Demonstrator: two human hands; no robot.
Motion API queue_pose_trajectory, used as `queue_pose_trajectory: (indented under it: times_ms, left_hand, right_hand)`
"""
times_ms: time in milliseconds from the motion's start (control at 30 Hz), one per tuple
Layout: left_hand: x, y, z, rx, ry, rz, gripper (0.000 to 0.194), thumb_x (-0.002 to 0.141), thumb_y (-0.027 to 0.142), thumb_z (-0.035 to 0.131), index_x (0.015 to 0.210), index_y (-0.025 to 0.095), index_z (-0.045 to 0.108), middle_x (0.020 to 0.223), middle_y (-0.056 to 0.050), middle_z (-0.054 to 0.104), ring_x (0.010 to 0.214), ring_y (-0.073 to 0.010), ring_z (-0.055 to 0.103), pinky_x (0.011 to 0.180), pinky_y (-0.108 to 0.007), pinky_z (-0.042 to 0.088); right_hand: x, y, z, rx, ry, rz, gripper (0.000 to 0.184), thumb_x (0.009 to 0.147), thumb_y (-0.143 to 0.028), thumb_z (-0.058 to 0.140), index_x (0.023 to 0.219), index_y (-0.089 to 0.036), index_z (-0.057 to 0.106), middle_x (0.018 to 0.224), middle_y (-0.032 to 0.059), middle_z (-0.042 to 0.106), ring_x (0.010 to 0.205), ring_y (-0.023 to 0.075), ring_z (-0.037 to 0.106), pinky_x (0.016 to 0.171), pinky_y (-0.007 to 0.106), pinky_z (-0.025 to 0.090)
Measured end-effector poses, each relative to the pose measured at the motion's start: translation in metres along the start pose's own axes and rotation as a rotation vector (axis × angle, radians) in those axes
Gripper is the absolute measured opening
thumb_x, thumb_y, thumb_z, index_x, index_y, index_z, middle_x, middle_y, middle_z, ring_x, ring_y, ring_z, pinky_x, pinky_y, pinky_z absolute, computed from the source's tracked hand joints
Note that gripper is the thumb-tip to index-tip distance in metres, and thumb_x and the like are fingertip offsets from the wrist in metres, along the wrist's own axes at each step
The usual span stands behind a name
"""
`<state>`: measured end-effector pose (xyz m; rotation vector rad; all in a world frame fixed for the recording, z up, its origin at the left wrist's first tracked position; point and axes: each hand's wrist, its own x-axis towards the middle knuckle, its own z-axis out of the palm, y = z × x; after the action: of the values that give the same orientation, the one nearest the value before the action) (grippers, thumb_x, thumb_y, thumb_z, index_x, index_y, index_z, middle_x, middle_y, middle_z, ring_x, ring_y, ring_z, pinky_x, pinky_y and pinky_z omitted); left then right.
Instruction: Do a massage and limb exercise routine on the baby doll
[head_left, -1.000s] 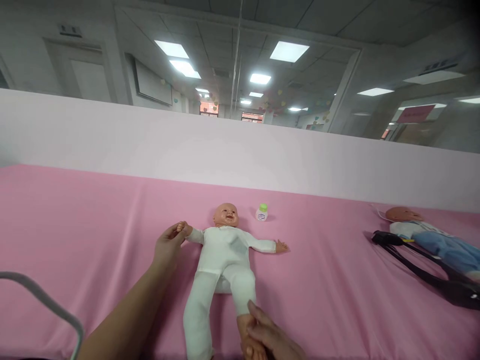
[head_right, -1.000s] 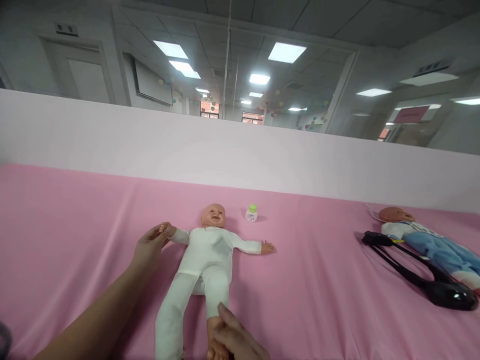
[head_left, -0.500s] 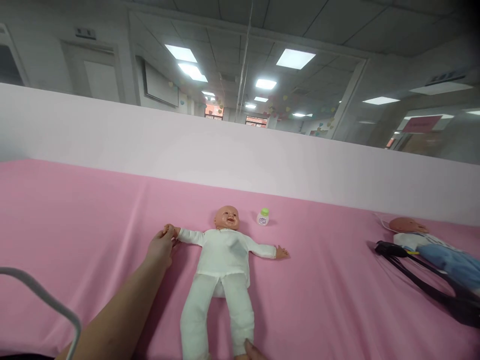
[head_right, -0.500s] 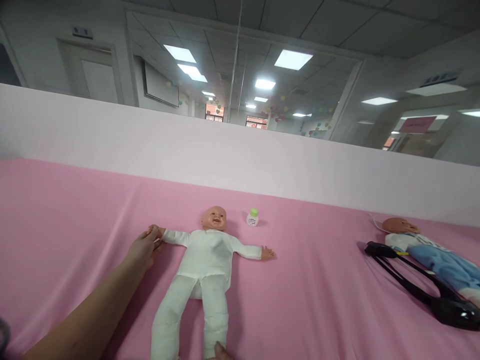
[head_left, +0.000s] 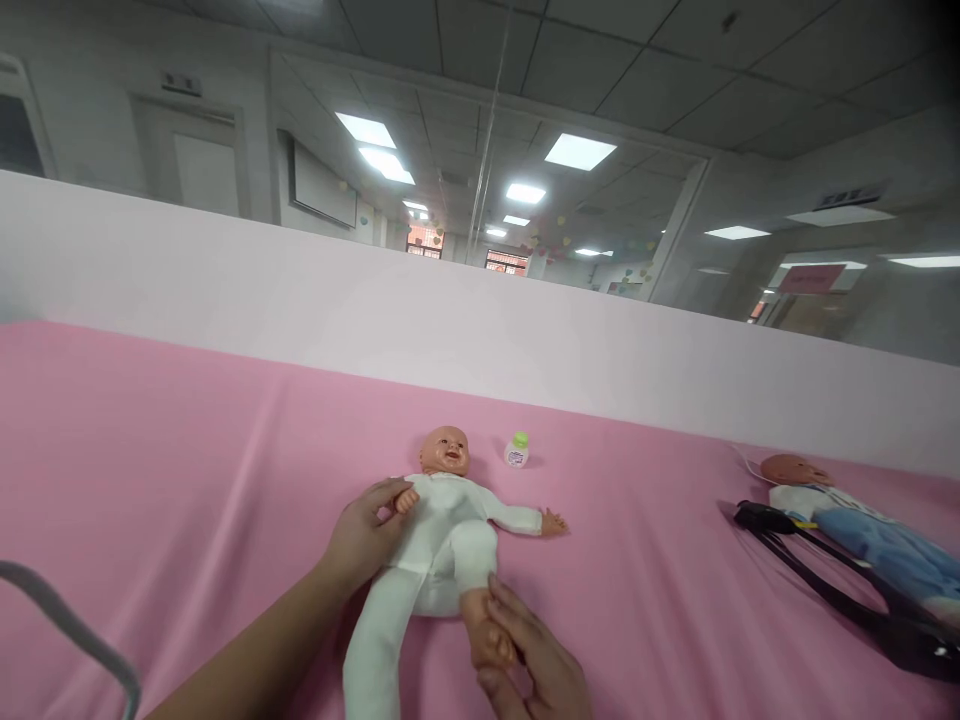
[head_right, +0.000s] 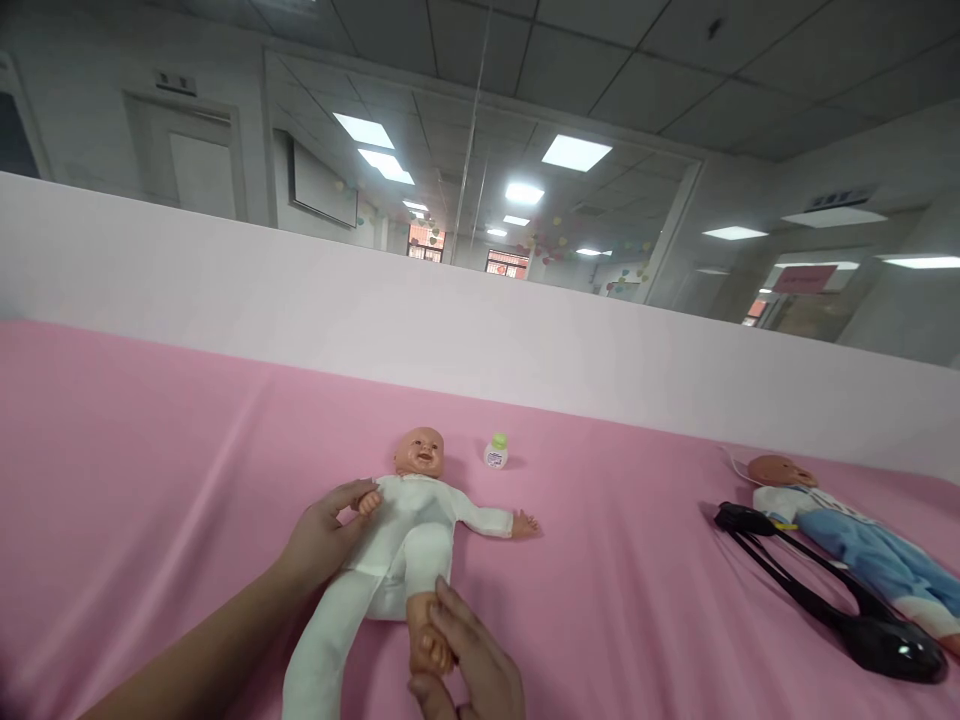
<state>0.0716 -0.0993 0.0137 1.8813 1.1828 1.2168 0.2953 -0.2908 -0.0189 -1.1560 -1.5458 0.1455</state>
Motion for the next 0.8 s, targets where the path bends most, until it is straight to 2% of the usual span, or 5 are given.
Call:
queue_pose_trajectory:
  times_ms: [200, 300, 433, 667, 800]
  left_hand:
    - [0.000, 0.003, 0.003, 0.186, -0.154, 0.138, 0.034, 0.095, 0.050, 0.062, 0.117, 0.032, 0.080, 0.138, -0.005, 0.070, 0.139, -0.0292, 0.056, 0.120, -0.047, 0.041]
    - [0.000, 0.002, 0.003, 0.197, -0.149, 0.130, 0.034, 0.095, 0.051, 0.061, 0.116, 0.031, 0.080, 0.138, -0.006, 0.070, 0.138, -0.0291, 0.057, 0.119, -0.047, 0.042]
    - [-0.001, 0.001, 0.004, 0.134, -0.130, 0.121, 0.031, 0.093, 0.046, 0.063, 0.115, 0.030, 0.079, 0.134, -0.005, 0.073, 0.137, -0.0292, 0.058, 0.117, -0.044, 0.044]
    - [0.012, -0.010, -0.019, -0.131, 0.091, -0.203, 0.042, 0.084, 0.053, 0.073, 0.115, 0.026, 0.077, 0.116, -0.007, 0.079, 0.111, -0.0297, 0.071, 0.099, -0.040, 0.055]
    - [0.026, -0.028, -0.044, -0.266, 0.246, -0.392, 0.042, 0.081, 0.055, 0.075, 0.109, 0.023, 0.076, 0.110, -0.008, 0.078, 0.101, -0.0275, 0.073, 0.090, -0.039, 0.059]
  right_hand:
    - [0.033, 0.004, 0.021, 0.040, -0.028, 0.067, 0.043, 0.096, -0.031, 0.066, 0.139, -0.025, 0.066, 0.143, 0.0124, 0.066, 0.130, 0.0298, 0.066, 0.101, 0.042, 0.061]
    - [0.036, 0.004, 0.028, 0.058, -0.029, 0.123, 0.042, 0.098, -0.033, 0.065, 0.139, -0.025, 0.065, 0.146, 0.0129, 0.063, 0.133, 0.0301, 0.063, 0.098, 0.042, 0.063]
    - [0.031, 0.003, 0.027, 0.034, -0.025, 0.083, 0.042, 0.097, -0.032, 0.065, 0.139, -0.026, 0.065, 0.147, 0.0129, 0.063, 0.134, 0.0296, 0.062, 0.101, 0.043, 0.061]
    - [0.012, -0.007, -0.002, 0.041, -0.045, -0.071, 0.041, 0.090, -0.035, 0.074, 0.129, -0.025, 0.067, 0.144, 0.0172, 0.064, 0.131, 0.0352, 0.064, 0.099, 0.045, 0.061]
    - [-0.008, -0.008, -0.015, 0.107, -0.040, -0.028, 0.039, 0.091, -0.049, 0.070, 0.124, -0.028, 0.070, 0.135, 0.0142, 0.071, 0.124, 0.0366, 0.068, 0.096, 0.046, 0.062]
